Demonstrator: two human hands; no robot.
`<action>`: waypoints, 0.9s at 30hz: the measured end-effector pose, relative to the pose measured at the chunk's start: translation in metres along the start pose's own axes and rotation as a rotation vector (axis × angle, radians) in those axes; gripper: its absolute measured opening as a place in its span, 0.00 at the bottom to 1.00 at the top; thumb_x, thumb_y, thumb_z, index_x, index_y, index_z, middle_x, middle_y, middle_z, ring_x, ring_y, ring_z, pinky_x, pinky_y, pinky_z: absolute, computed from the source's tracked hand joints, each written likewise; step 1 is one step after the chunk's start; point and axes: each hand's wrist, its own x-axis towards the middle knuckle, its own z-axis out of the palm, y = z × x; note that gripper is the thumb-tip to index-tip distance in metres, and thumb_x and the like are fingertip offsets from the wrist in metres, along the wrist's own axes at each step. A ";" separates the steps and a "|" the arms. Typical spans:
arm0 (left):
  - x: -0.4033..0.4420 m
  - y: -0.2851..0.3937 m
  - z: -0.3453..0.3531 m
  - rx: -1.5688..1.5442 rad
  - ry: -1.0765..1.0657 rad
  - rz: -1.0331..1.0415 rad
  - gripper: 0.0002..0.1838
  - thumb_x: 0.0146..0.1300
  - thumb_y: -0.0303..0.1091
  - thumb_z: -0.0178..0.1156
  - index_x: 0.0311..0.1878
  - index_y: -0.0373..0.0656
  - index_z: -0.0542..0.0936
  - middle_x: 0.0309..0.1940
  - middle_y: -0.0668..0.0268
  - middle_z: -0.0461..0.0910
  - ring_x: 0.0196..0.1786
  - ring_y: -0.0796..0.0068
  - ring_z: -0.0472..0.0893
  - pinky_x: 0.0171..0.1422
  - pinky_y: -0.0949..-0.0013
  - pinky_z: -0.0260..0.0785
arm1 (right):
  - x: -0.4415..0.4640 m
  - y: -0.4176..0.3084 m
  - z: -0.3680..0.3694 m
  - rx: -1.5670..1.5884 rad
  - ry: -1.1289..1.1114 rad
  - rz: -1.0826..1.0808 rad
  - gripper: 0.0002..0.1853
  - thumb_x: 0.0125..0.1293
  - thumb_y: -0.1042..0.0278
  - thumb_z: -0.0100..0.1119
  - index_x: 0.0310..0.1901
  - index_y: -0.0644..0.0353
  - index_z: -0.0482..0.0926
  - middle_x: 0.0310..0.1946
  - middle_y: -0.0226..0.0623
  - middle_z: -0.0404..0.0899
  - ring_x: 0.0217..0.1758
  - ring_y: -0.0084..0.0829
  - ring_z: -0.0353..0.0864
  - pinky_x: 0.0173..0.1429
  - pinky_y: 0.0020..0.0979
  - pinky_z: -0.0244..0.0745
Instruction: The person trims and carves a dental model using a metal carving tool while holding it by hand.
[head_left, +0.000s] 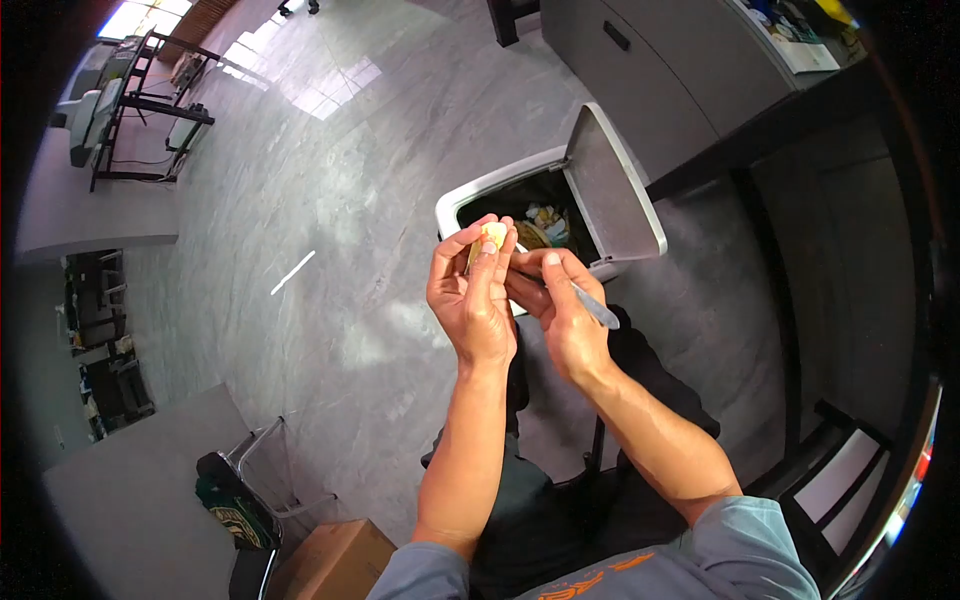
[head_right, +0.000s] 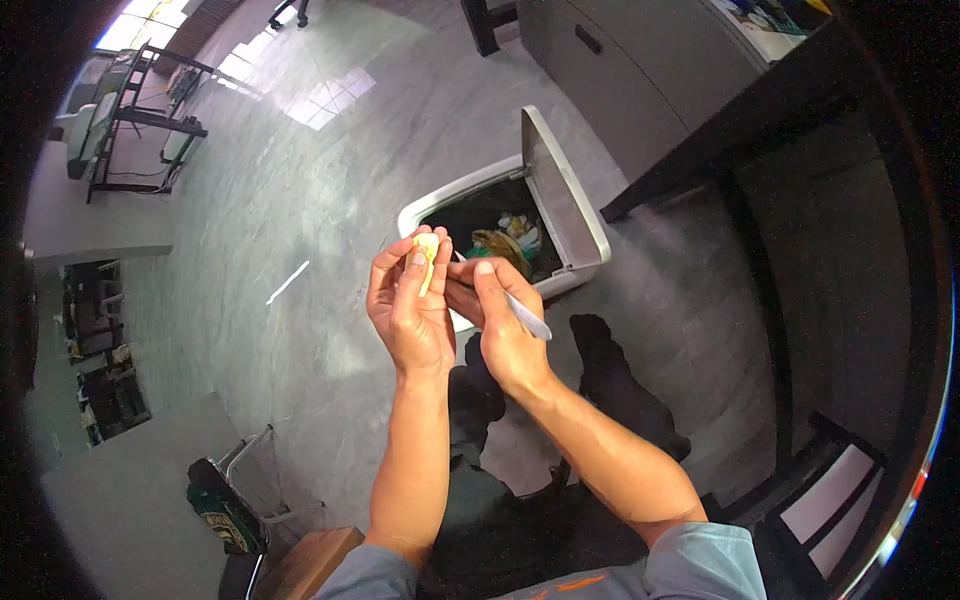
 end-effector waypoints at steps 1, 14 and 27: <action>0.001 -0.001 0.000 0.008 0.029 0.013 0.09 0.72 0.19 0.59 0.53 0.33 0.79 0.55 0.51 0.81 0.58 0.57 0.84 0.67 0.57 0.81 | -0.003 -0.001 0.005 0.031 0.029 0.003 0.19 0.84 0.58 0.45 0.53 0.70 0.76 0.50 0.51 0.84 0.55 0.43 0.87 0.63 0.40 0.83; 0.000 0.007 -0.004 0.218 -0.077 0.025 0.16 0.72 0.21 0.60 0.62 0.34 0.75 0.55 0.52 0.82 0.56 0.60 0.85 0.61 0.62 0.80 | 0.002 -0.018 -0.014 -0.347 0.081 -0.119 0.20 0.84 0.55 0.46 0.50 0.65 0.79 0.41 0.38 0.87 0.42 0.26 0.85 0.44 0.28 0.79; -0.005 -0.001 -0.004 0.916 -0.221 0.366 0.44 0.67 0.14 0.61 0.82 0.39 0.49 0.51 0.54 0.84 0.53 0.70 0.85 0.60 0.69 0.76 | -0.005 -0.028 -0.018 -0.899 -0.202 -0.881 0.06 0.65 0.77 0.60 0.41 0.67 0.83 0.43 0.47 0.89 0.44 0.43 0.87 0.55 0.40 0.77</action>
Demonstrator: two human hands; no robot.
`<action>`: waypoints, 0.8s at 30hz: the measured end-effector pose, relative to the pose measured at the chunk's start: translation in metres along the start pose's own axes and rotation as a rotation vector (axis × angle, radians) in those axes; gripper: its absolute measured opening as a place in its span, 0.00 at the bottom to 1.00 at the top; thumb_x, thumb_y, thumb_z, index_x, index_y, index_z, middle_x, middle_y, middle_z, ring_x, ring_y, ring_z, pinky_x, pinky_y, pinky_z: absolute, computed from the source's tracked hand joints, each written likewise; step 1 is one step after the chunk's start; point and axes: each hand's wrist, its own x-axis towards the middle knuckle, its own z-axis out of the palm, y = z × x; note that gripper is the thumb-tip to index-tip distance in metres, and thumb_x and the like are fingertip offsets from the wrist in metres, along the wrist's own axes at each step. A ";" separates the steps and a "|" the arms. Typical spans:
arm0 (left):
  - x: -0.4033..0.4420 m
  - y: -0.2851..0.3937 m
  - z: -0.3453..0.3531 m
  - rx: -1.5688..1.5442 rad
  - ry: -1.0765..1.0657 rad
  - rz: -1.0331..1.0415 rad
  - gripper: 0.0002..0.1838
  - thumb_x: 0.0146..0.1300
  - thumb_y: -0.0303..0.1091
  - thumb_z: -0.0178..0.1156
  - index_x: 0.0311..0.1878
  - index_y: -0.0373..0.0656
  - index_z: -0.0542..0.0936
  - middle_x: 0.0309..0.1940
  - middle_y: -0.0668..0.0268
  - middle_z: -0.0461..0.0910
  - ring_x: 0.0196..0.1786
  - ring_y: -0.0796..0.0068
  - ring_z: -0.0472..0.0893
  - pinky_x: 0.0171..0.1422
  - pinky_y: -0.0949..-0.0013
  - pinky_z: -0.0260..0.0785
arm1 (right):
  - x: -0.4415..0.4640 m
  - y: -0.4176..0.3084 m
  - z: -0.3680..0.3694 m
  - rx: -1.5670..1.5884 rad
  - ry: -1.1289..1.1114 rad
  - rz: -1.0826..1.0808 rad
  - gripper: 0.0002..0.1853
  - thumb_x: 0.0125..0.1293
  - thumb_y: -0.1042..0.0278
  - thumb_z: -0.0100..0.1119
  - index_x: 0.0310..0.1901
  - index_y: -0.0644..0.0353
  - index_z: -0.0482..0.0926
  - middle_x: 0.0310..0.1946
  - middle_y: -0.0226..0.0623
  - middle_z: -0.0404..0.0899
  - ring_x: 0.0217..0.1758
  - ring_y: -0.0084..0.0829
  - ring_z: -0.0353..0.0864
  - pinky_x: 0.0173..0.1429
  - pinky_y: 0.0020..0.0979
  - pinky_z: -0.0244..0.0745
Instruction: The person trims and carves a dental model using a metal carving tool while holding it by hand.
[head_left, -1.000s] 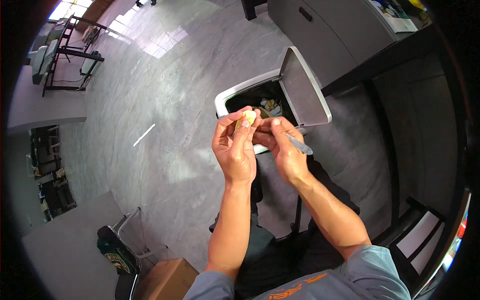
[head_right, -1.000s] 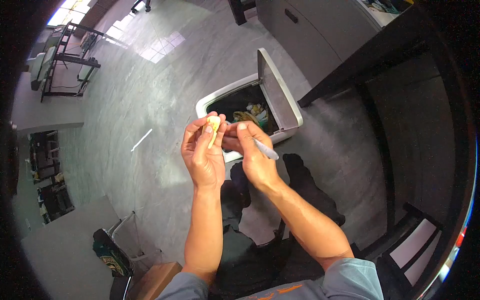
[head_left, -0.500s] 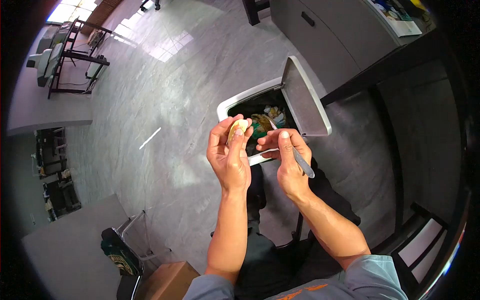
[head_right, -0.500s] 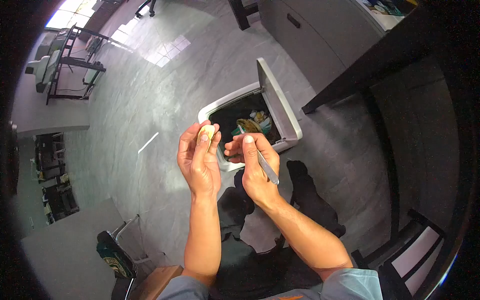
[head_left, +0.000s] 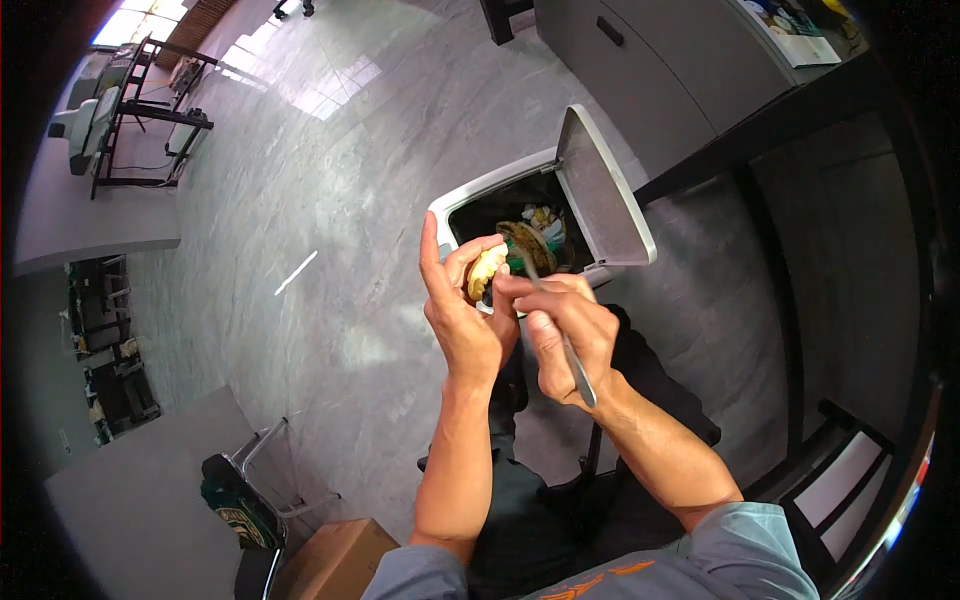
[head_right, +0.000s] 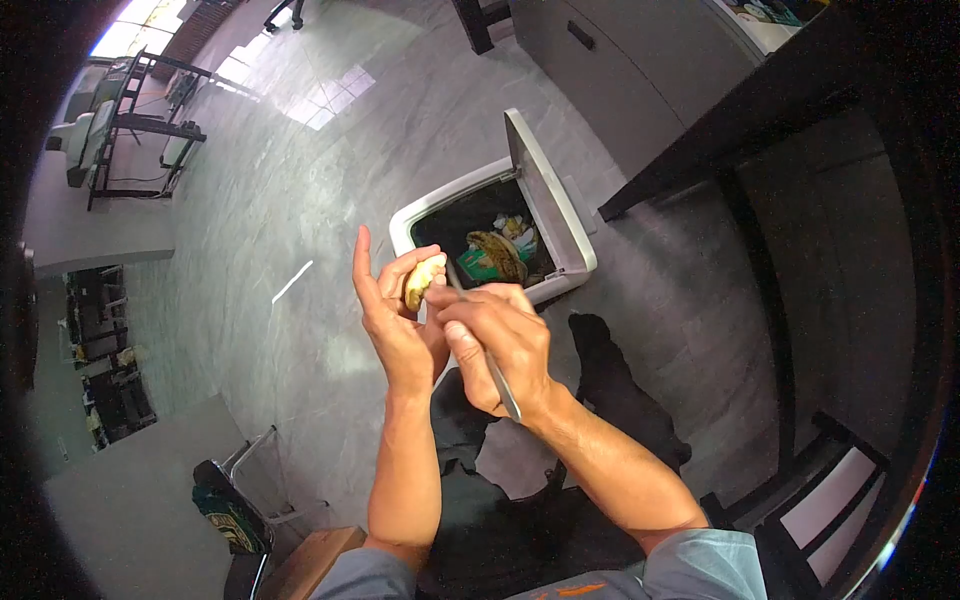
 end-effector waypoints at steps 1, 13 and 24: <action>0.000 -0.003 -0.001 0.002 0.001 0.000 0.44 0.67 0.15 0.62 0.81 0.39 0.50 0.51 0.54 0.84 0.53 0.70 0.85 0.60 0.69 0.76 | -0.001 0.001 -0.003 -0.036 0.049 0.002 0.05 0.65 0.78 0.60 0.40 0.66 0.83 0.40 0.44 0.89 0.39 0.41 0.86 0.51 0.39 0.75; -0.003 0.007 -0.012 -0.459 -0.019 -0.308 0.34 0.68 0.15 0.60 0.75 0.34 0.61 0.54 0.50 0.83 0.54 0.66 0.86 0.61 0.68 0.78 | 0.004 0.012 0.002 -0.091 0.120 0.182 0.04 0.65 0.75 0.63 0.37 0.67 0.83 0.38 0.46 0.89 0.42 0.45 0.84 0.54 0.41 0.78; -0.029 0.067 -0.037 -0.717 -0.167 -0.112 0.04 0.72 0.27 0.60 0.47 0.42 0.76 0.49 0.47 0.80 0.41 0.55 0.88 0.39 0.60 0.85 | 0.000 0.017 0.000 0.115 0.131 0.472 0.14 0.78 0.67 0.55 0.37 0.66 0.84 0.29 0.34 0.82 0.25 0.16 0.70 0.30 0.24 0.64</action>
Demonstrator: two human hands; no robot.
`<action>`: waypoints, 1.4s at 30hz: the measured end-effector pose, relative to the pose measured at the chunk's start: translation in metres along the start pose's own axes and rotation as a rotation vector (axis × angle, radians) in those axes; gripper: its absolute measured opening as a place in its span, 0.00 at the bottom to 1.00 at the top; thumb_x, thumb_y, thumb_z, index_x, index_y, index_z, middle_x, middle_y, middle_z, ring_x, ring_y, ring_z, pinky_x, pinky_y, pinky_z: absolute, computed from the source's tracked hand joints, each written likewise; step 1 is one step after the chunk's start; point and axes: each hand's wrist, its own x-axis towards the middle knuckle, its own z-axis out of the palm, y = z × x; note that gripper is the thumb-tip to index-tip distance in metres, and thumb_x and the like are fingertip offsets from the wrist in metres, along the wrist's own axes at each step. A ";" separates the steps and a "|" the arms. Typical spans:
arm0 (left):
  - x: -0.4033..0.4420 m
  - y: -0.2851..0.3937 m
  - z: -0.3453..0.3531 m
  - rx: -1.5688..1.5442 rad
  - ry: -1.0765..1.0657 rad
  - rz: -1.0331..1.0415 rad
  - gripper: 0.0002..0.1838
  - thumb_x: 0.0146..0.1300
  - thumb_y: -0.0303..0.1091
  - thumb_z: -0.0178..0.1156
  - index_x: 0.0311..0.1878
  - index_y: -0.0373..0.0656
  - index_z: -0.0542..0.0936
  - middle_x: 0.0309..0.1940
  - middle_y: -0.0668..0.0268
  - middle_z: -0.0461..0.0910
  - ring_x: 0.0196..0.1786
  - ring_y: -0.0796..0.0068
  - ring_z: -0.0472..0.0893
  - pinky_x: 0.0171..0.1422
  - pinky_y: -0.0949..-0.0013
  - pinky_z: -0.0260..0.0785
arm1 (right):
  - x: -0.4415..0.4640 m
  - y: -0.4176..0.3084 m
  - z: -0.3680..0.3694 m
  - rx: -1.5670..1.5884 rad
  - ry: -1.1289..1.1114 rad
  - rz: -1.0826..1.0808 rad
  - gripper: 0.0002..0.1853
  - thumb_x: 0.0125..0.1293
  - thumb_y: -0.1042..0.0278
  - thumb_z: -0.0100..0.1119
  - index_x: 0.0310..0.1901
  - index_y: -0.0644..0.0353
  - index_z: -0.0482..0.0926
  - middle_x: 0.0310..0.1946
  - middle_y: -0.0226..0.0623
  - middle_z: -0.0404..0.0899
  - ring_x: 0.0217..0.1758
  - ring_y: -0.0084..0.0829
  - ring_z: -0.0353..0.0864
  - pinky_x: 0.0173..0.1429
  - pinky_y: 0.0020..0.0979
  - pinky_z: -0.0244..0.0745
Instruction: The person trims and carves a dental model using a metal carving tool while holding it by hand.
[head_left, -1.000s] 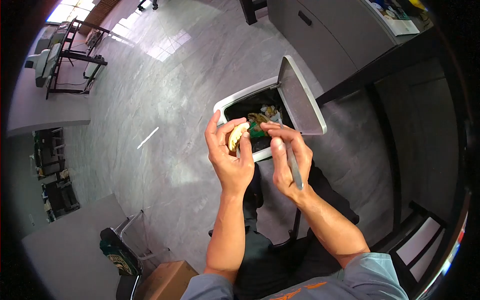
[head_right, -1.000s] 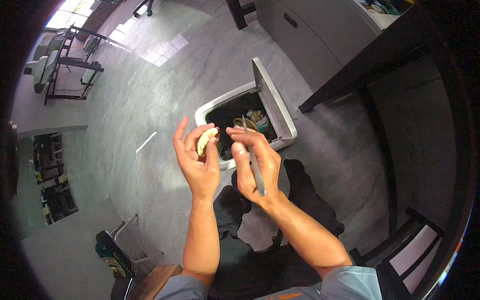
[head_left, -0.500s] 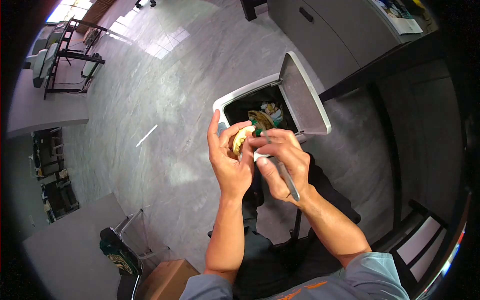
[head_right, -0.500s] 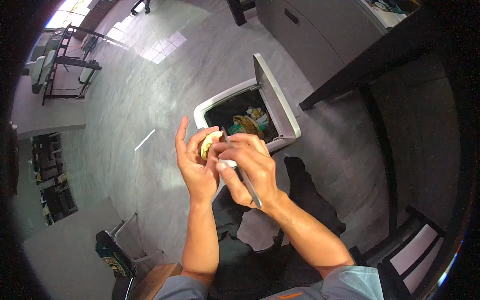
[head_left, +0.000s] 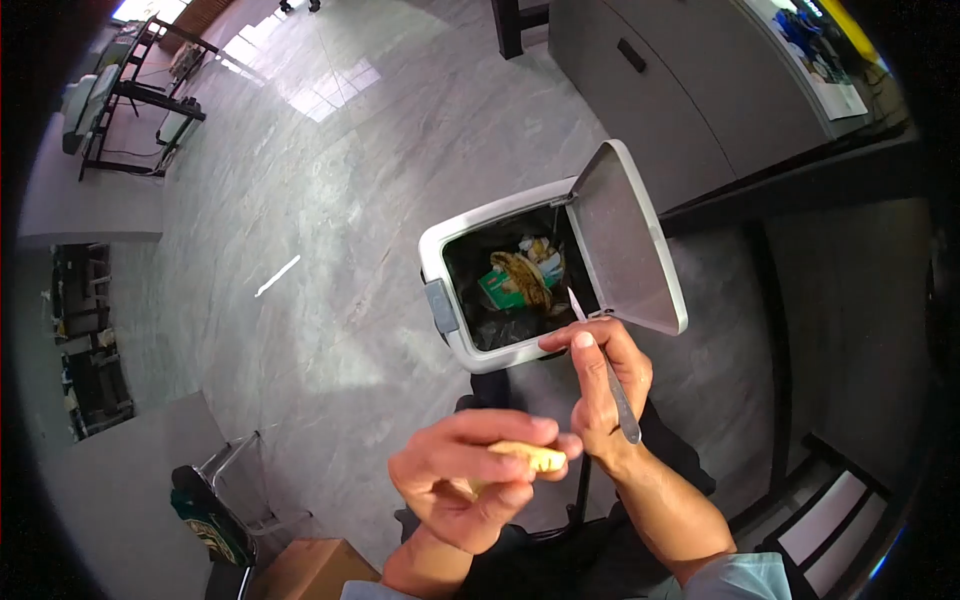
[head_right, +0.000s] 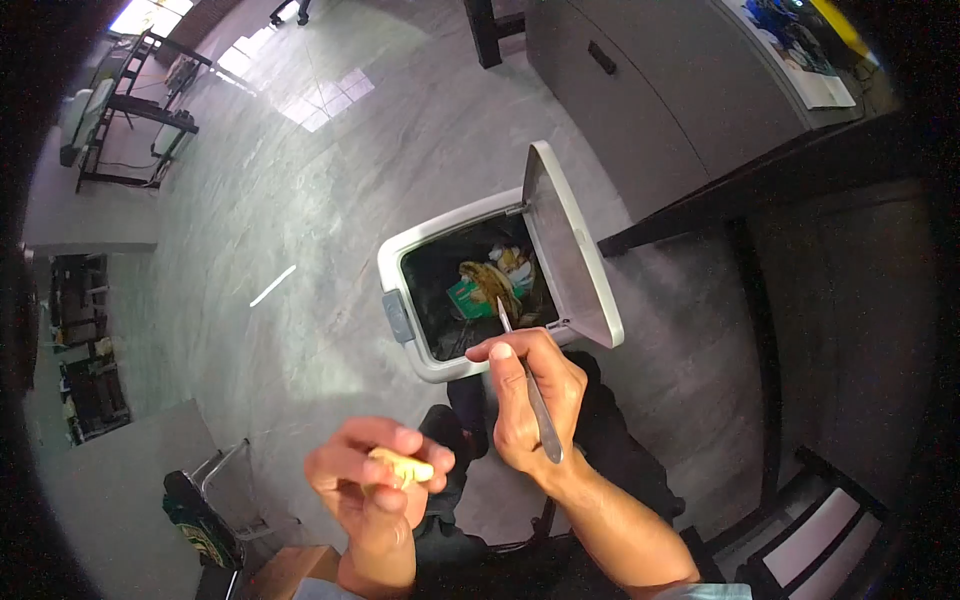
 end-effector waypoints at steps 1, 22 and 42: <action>-0.001 -0.005 -0.004 0.000 -0.037 0.034 0.05 0.74 0.29 0.60 0.47 0.40 0.76 0.50 0.46 0.80 0.40 0.55 0.89 0.33 0.64 0.84 | 0.001 -0.002 0.000 -0.004 -0.003 0.028 0.14 0.78 0.66 0.54 0.37 0.66 0.83 0.28 0.33 0.82 0.25 0.16 0.70 0.30 0.24 0.64; 0.018 -0.045 -0.018 0.319 0.147 -0.138 0.11 0.68 0.18 0.65 0.53 0.32 0.81 0.55 0.50 0.85 0.54 0.72 0.85 0.61 0.71 0.76 | 0.002 -0.003 0.005 0.181 -0.083 0.038 0.07 0.62 0.80 0.72 0.39 0.64 0.83 0.39 0.39 0.89 0.40 0.23 0.85 0.45 0.26 0.78; 0.018 -0.049 -0.019 0.315 0.119 -0.098 0.11 0.68 0.17 0.64 0.52 0.32 0.80 0.54 0.50 0.84 0.52 0.70 0.86 0.52 0.71 0.83 | -0.002 0.002 -0.002 0.159 -0.081 -0.086 0.04 0.69 0.78 0.65 0.43 0.66 0.81 0.40 0.45 0.89 0.41 0.27 0.85 0.47 0.29 0.78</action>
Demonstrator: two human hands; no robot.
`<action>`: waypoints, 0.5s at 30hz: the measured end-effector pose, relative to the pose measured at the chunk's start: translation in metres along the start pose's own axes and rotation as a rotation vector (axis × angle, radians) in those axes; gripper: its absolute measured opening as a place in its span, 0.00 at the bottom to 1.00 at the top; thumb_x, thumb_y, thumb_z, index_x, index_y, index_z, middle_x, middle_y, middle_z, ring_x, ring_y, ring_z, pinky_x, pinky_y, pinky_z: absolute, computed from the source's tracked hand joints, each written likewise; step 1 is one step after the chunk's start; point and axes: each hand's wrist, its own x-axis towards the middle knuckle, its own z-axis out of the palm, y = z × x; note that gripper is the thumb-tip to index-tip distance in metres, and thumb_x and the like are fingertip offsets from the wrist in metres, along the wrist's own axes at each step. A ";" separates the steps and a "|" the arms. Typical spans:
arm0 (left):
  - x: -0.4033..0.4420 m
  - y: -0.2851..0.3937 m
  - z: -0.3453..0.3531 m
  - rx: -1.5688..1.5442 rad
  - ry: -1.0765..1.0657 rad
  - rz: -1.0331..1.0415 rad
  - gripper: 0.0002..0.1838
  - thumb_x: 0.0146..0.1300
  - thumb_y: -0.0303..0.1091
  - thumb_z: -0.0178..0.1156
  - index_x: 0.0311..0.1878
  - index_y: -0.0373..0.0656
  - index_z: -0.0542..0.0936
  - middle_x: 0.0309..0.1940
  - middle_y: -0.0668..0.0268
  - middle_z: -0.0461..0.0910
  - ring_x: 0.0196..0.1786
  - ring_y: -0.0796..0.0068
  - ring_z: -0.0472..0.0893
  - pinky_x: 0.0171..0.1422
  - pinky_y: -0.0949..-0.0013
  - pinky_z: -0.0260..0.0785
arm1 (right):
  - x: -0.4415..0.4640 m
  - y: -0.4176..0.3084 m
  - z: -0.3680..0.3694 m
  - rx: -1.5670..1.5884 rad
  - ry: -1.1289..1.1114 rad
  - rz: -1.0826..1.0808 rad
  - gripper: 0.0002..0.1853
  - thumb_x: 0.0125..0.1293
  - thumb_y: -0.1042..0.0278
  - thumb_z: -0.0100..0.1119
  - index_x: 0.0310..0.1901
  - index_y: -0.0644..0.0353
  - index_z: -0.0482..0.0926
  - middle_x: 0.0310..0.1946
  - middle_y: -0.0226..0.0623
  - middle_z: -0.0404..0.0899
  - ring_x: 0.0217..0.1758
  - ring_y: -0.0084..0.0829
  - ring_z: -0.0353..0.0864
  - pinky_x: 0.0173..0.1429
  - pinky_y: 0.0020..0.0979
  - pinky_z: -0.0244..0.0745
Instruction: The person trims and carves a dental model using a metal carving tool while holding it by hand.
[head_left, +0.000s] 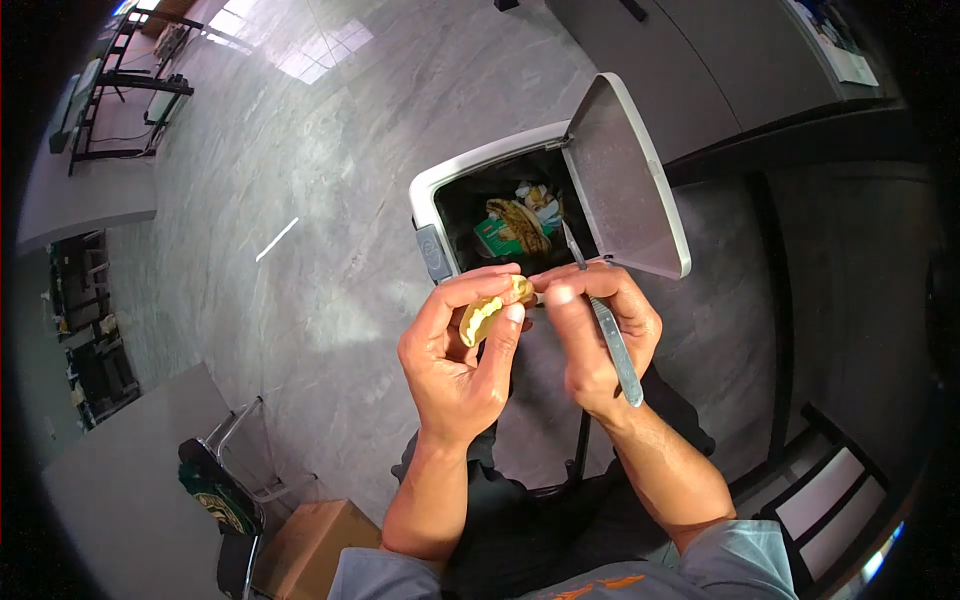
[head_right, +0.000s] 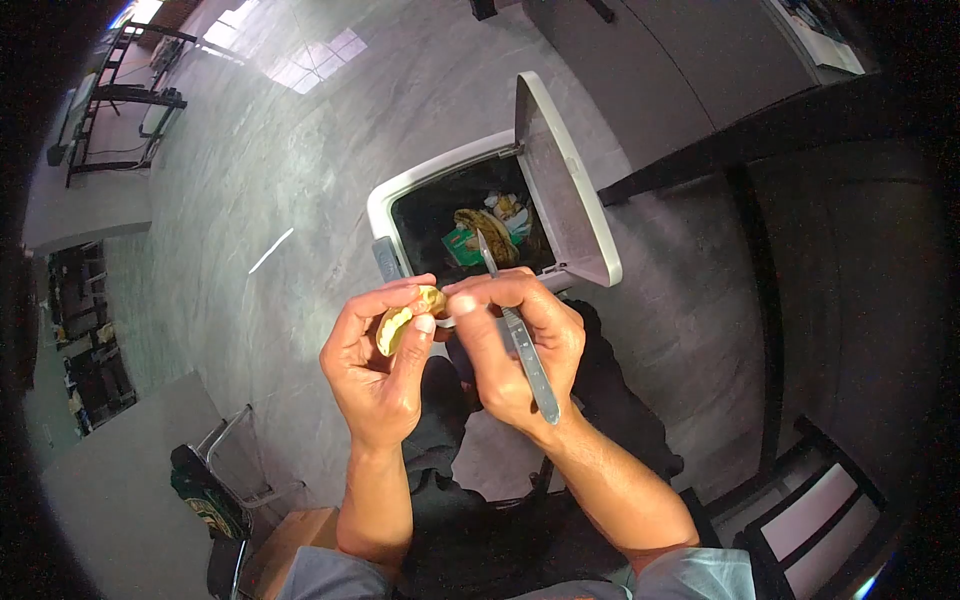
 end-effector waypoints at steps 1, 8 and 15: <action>-0.001 -0.002 0.000 -0.003 0.011 -0.014 0.11 0.68 0.17 0.64 0.52 0.32 0.80 0.54 0.50 0.84 0.52 0.70 0.86 0.51 0.71 0.83 | 0.000 -0.004 0.001 0.069 0.039 0.070 0.06 0.72 0.75 0.62 0.46 0.67 0.79 0.42 0.46 0.88 0.43 0.28 0.84 0.50 0.30 0.78; -0.001 0.005 -0.003 -0.064 0.045 -0.145 0.10 0.70 0.20 0.64 0.53 0.32 0.81 0.54 0.52 0.84 0.46 0.70 0.87 0.46 0.70 0.85 | 0.000 -0.007 0.006 0.142 0.129 0.167 0.15 0.79 0.68 0.55 0.57 0.70 0.68 0.50 0.54 0.86 0.56 0.33 0.85 0.63 0.35 0.78; -0.001 0.005 -0.005 -0.065 0.037 -0.152 0.10 0.71 0.21 0.63 0.54 0.32 0.81 0.54 0.51 0.84 0.44 0.70 0.88 0.43 0.70 0.85 | -0.004 -0.005 0.006 -0.007 0.120 0.075 0.13 0.69 0.77 0.69 0.52 0.70 0.80 0.44 0.48 0.89 0.50 0.31 0.89 0.54 0.30 0.83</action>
